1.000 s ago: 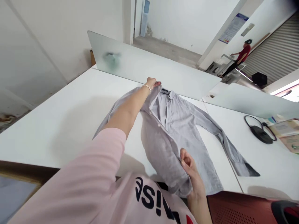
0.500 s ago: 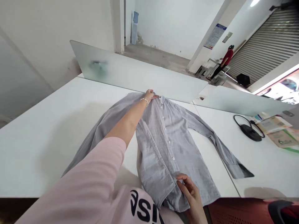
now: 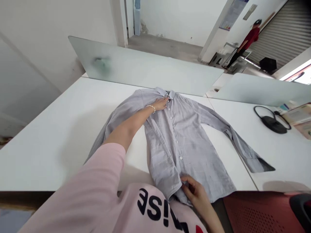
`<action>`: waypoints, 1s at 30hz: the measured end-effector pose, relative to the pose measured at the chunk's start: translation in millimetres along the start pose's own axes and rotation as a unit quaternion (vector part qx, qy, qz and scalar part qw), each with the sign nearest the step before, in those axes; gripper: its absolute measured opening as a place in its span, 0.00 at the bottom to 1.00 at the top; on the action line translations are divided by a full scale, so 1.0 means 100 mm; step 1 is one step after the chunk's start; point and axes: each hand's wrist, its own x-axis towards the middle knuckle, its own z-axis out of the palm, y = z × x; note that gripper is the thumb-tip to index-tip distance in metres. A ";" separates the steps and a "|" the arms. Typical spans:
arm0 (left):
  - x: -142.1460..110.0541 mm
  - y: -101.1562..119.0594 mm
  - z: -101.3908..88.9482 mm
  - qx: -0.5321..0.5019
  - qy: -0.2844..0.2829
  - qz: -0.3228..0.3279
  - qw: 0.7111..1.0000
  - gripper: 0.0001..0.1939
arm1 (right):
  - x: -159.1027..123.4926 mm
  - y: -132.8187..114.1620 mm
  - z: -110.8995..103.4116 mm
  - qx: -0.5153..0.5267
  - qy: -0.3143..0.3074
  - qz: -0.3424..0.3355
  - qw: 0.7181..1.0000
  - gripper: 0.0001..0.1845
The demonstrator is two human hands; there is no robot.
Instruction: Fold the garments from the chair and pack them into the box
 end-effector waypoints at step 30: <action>-0.30 0.08 -0.07 0.139 -0.129 -0.055 0.980 0.29 | 0.57 -1.22 0.95 0.048 -0.350 -0.187 0.917 0.11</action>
